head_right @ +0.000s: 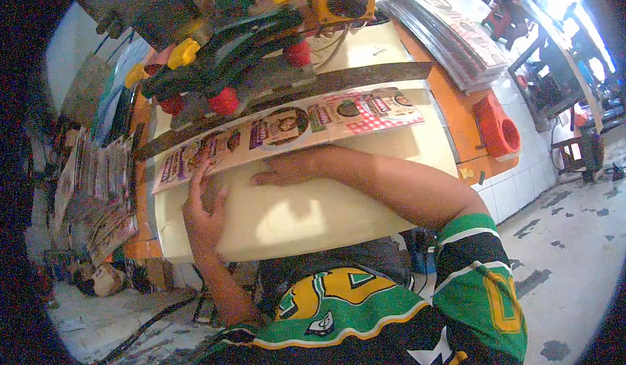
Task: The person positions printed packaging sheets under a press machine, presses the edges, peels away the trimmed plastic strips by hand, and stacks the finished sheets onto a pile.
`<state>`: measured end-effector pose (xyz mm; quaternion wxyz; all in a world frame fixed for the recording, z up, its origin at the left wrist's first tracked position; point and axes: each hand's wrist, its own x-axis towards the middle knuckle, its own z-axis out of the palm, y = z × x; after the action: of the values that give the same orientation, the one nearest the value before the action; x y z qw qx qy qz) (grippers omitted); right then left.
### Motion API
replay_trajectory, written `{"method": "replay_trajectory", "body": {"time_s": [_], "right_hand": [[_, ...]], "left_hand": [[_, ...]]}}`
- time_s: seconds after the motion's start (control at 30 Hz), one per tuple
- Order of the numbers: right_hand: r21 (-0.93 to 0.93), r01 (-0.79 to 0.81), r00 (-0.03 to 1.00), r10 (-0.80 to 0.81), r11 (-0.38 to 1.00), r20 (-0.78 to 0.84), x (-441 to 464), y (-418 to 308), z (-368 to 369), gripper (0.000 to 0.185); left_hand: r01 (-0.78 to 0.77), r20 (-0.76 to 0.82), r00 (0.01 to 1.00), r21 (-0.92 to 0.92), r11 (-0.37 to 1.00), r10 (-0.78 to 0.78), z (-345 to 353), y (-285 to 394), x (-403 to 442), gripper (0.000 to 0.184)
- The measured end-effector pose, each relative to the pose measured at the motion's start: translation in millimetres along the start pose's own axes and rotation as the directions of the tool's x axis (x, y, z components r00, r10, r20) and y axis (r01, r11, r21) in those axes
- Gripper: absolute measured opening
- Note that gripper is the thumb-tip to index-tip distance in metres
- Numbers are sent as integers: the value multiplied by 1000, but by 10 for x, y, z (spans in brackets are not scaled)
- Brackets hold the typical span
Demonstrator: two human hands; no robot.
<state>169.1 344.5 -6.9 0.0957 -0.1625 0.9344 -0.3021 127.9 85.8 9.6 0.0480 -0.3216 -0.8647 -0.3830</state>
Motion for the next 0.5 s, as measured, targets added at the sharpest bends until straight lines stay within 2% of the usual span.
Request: {"method": "replay_trajectory", "body": {"time_s": [0.07,0.13,0.33,0.5], "right_hand": [[21,27,999,-26,999,-39,-34,-32,-25,74],[-58,81,988,-87,995,-126,-9,1,19,74],[32,7,1000,-6,999,-27,-10,-54,4,73],[61,33,999,-31,998,-32,21,-23,20,74]], "left_hand": [[5,-9,1000,-18,1000,-5,6,4,0,56],[-10,-8,1000,-5,1000,10,3,-26,1,55],[-30,-1,1000,-25,999,30,-12,-22,2,55],[-36,-6,999,-17,999,36,-17,-24,1,55]]}}
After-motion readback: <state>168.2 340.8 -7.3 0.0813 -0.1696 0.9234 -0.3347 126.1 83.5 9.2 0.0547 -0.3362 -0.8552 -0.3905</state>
